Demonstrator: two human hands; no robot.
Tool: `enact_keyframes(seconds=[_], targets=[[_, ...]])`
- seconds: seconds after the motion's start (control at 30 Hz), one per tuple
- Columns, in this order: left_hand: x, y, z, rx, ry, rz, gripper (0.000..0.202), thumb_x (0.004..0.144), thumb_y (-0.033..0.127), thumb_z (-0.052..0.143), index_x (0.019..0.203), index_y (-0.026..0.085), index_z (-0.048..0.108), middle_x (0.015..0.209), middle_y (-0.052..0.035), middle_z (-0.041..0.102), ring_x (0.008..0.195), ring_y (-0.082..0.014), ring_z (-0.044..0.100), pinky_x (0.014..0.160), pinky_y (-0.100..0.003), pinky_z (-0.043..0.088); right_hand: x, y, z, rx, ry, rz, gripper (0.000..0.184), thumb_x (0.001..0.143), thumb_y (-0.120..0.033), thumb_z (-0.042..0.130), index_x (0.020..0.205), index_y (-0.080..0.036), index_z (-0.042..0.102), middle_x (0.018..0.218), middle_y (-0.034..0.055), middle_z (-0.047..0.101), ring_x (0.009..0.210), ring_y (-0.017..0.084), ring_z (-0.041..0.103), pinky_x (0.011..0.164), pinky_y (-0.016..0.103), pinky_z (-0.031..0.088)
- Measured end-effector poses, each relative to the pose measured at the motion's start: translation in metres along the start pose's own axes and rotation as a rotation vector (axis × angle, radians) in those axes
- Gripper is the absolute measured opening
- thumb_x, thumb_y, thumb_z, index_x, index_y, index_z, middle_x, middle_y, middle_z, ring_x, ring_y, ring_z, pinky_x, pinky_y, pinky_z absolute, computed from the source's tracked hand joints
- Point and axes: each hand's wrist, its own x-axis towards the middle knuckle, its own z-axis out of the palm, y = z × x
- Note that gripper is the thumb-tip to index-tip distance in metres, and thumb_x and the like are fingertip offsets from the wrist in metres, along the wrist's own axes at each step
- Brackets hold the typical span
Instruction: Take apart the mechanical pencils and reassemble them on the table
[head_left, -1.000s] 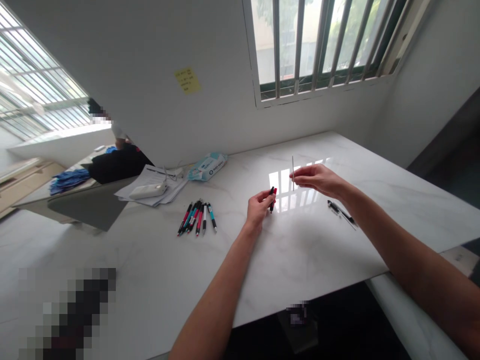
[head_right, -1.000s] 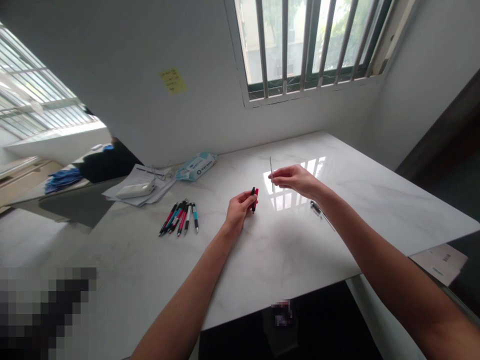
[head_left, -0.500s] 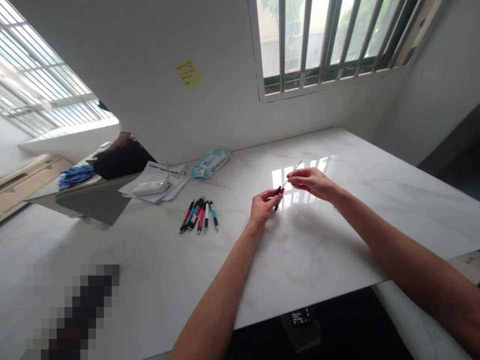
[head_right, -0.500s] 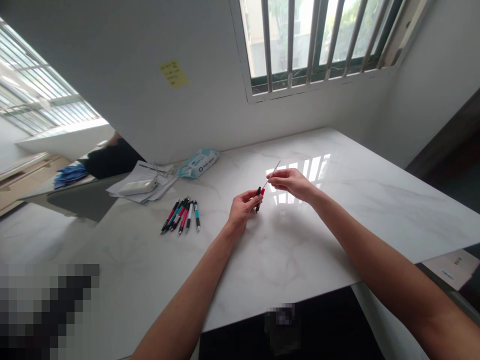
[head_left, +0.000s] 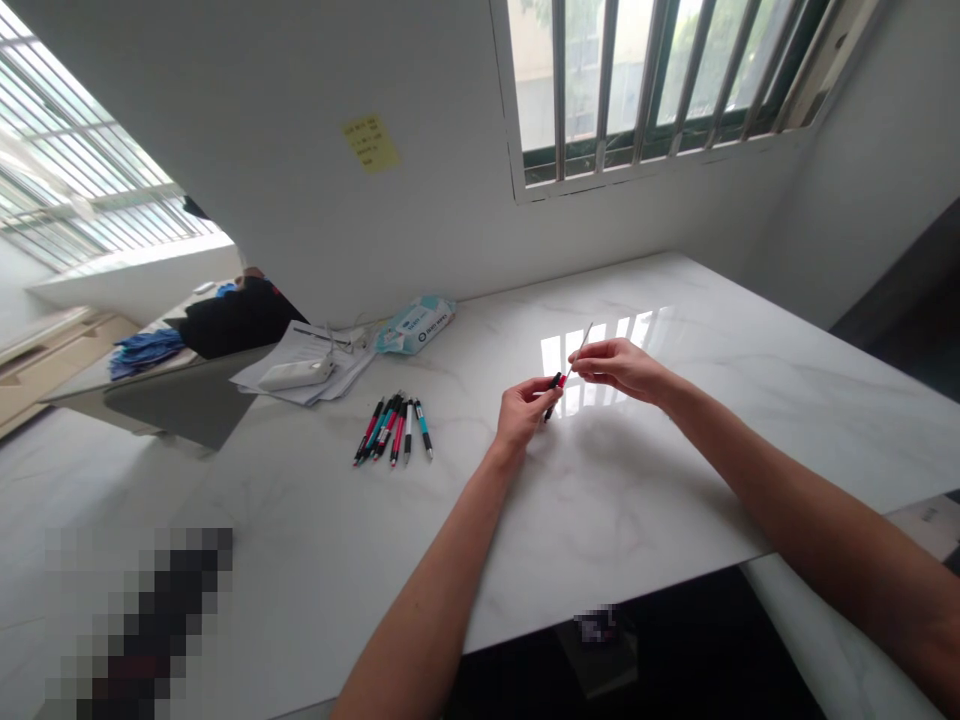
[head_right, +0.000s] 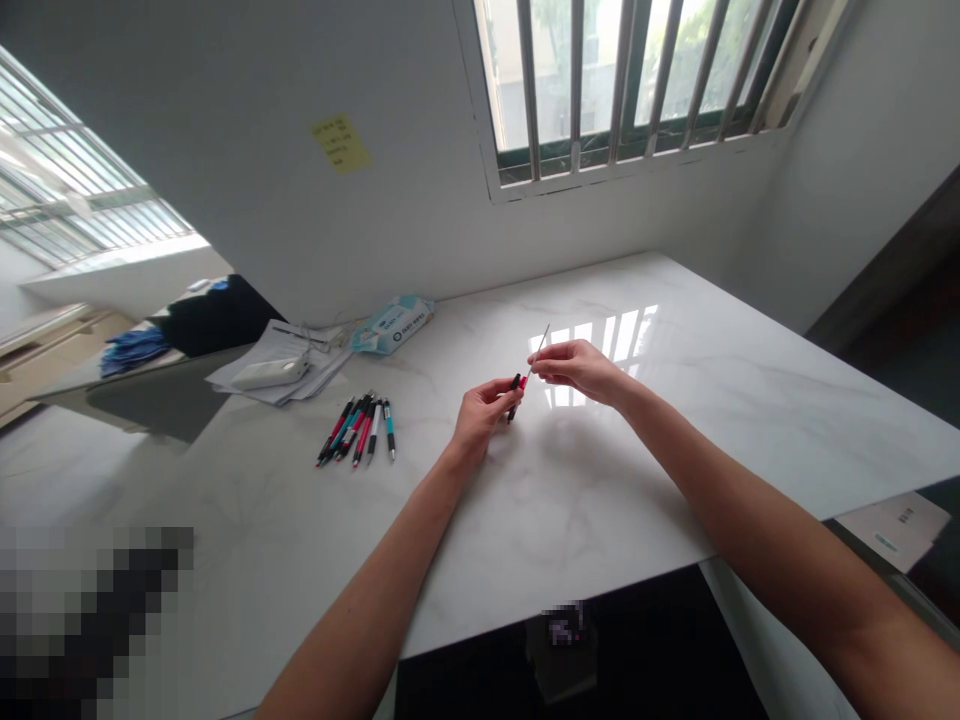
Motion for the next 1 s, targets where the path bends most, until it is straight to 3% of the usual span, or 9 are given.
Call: enact_keyframes(seconds=[0.27,0.43,0.63,0.87,1.0], targets=[[0.001,-0.003,-0.001,0.016,-0.014,0.003,0.046,0.067,0.046,0.091,0.101,0.015,0.084,0.076,-0.0055,0.071,0.069,-0.0139,0.056,0.061,-0.026,0.037,0.000,0.000,-0.006,0.020,0.020,-0.032,0.038,0.065,-0.041,0.096,0.092,-0.018,0.084,0.100,0.0084,0.075,0.083,0.014,0.063,0.086,0.034,0.054],[0.000,0.000,0.000,0.021,-0.015,0.012,0.044,0.067,0.046,0.092,0.098,0.016,0.084,0.076,-0.0050,0.071,0.069,-0.0139,0.056,0.062,-0.026,0.038,0.000,0.006,0.003,-0.067,-0.017,-0.003,0.037,0.064,-0.043,0.094,0.088,-0.018,0.084,0.105,0.0096,0.077,0.086,0.017,0.067,0.088,0.036,0.055],[0.001,0.002,0.000,-0.060,-0.027,0.036,0.042,0.065,0.044,0.093,0.095,0.016,0.084,0.082,-0.0058,0.074,0.074,-0.0147,0.060,0.073,-0.029,0.045,-0.001,0.008,0.010,-0.200,-0.005,-0.145,0.036,0.068,-0.046,0.091,0.092,-0.020,0.084,0.104,0.0088,0.081,0.098,0.025,0.073,0.095,0.041,0.056],[0.001,0.002,-0.001,-0.106,-0.027,0.001,0.042,0.064,0.041,0.095,0.097,0.017,0.084,0.085,-0.0053,0.074,0.077,-0.0142,0.061,0.077,-0.029,0.047,0.004,0.018,0.004,-0.418,0.070,-0.213,0.033,0.073,-0.045,0.088,0.095,-0.021,0.081,0.095,0.0070,0.081,0.092,0.025,0.075,0.087,0.040,0.059],[0.004,0.002,-0.006,-0.180,-0.004,-0.029,0.041,0.066,0.039,0.094,0.101,0.019,0.084,0.090,-0.0056,0.075,0.076,-0.0127,0.060,0.076,-0.029,0.047,0.009,0.021,-0.003,-0.358,0.116,-0.189,0.037,0.071,-0.047,0.089,0.095,-0.020,0.080,0.091,0.0067,0.080,0.081,0.021,0.073,0.082,0.039,0.059]])
